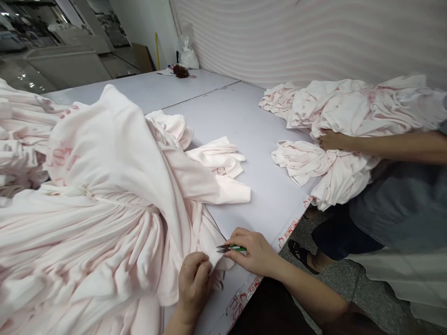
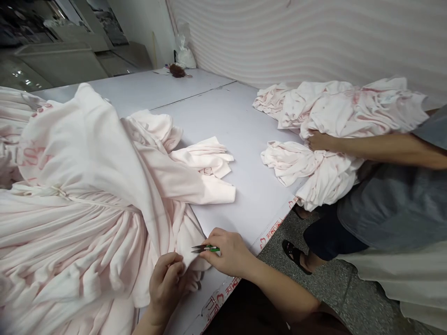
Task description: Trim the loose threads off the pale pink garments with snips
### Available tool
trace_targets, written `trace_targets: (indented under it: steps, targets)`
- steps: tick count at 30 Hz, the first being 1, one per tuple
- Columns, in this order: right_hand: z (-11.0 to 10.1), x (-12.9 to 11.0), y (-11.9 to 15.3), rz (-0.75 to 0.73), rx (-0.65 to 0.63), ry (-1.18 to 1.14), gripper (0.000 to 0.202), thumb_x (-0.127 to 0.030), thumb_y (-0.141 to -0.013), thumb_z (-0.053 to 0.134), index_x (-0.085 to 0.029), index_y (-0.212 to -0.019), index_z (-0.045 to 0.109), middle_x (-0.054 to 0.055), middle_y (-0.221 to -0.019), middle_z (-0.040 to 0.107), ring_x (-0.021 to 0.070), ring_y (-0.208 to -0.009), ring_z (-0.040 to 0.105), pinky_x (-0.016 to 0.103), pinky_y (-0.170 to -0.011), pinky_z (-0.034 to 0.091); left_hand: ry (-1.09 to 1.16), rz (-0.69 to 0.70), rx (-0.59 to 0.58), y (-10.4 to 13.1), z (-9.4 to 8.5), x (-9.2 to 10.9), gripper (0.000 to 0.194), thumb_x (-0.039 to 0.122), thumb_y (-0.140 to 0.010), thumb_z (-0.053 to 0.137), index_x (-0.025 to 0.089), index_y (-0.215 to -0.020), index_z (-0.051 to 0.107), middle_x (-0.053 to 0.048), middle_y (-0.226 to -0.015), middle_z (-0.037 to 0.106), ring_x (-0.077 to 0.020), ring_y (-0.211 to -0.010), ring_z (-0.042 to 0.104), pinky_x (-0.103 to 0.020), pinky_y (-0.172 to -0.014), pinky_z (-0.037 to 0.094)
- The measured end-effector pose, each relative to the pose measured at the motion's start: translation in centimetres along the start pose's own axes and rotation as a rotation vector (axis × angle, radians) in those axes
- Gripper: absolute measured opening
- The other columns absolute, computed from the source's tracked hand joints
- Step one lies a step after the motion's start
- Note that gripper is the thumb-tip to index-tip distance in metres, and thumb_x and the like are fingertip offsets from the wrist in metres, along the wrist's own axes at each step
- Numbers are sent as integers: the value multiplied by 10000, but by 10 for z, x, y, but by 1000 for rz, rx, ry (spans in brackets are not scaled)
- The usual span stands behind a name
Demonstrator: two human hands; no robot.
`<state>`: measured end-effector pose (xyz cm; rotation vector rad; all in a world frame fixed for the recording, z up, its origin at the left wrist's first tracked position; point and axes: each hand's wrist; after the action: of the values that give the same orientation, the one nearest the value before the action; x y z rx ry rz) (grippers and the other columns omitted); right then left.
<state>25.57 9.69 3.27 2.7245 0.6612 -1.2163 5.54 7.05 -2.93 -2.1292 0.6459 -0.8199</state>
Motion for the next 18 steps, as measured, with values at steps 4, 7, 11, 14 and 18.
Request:
trace_targets:
  steps: [4,7,11,14,18]
  targets:
    - [1,-1,-2,13,2,-21,158,-275,-832,685,-217,-974,724,19,-907,659,155,-770,640,255,-715,480,-5,-23,14,2,0,0,211,9,-793,568,208,-767,502,-53,-903,568,-167,-810,554,-283,-696,498]
    - [4,0,-6,4,8,-75,225,-284,-807,710,-210,-1018,687,19,-916,652,167,-819,635,268,-757,477,5,-11,0,0,-2,0,213,-4,-799,561,201,-798,501,-99,-1003,626,-187,-871,576,-315,-731,510]
    - [8,0,-14,-32,-1,-44,195,-170,-789,669,-215,-979,662,6,-888,635,159,-796,615,254,-719,461,-23,-32,11,-2,-4,0,199,18,-808,567,209,-803,512,-97,-982,637,-187,-865,596,-302,-702,520]
    - [4,-1,-18,-53,1,-55,157,-109,-792,628,-209,-903,672,1,-855,621,148,-774,608,239,-698,455,-58,-42,20,-2,-6,0,217,5,-799,560,215,-770,515,-62,-896,613,-167,-809,593,-280,-683,519]
    - [-7,-2,-15,-82,-76,-111,241,-300,-817,711,-252,-1052,699,11,-946,648,150,-800,629,250,-748,474,-60,-51,18,-2,-7,-1,231,-4,-795,567,215,-750,507,-46,-844,598,-149,-762,578,-264,-664,507]
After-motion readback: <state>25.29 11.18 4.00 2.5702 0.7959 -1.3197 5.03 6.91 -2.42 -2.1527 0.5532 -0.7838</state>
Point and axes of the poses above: each hand's wrist, its own y-axis away from the middle knuckle, its own z-axis out of the palm, x = y × z
